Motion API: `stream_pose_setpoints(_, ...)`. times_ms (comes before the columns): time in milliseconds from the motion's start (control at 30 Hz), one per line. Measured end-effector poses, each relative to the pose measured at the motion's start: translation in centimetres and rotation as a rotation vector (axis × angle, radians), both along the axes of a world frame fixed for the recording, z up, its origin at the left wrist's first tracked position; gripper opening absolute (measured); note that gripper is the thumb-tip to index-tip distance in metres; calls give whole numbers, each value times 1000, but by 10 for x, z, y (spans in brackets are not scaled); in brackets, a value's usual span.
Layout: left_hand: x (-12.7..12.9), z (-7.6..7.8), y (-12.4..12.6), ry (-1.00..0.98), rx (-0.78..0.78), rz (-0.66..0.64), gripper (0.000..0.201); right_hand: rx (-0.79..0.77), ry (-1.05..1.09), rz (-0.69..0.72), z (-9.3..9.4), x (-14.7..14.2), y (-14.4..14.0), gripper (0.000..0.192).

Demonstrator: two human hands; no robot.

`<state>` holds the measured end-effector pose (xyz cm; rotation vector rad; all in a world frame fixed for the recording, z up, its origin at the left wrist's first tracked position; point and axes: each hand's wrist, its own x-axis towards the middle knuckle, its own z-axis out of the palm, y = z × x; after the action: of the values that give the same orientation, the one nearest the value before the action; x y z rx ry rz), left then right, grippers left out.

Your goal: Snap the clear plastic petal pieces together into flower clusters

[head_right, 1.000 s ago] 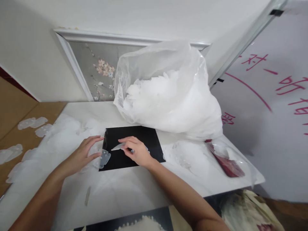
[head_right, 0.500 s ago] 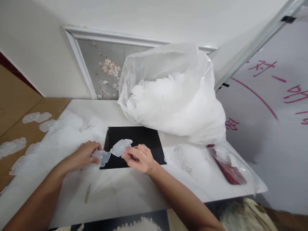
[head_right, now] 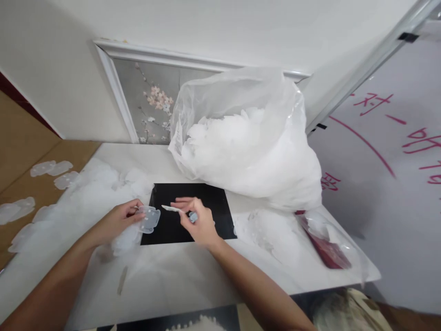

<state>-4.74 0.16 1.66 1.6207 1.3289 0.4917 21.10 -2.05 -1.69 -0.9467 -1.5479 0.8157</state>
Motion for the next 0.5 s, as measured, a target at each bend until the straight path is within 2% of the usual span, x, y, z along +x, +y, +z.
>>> stream_pose_setpoints(67, 4, -1, 0, -81, -53, 46, 30, -357, 261, 76, -1, -3, 5, 21)
stream_pose_setpoints(167, 10, 0, 1, -150, -109, 156, 39, -647, 574, 165, -2, 0, 13, 32)
stream_pose_setpoints(300, 17, 2, 2, -238, -166, 279, 45, -784, 746, 248, 0, 9, 18, 37)
stream_pose_setpoints(500, 24, 0, 1, -321, -243, 287, 47, -797, 750, 238, 1, 16, 19, 39)
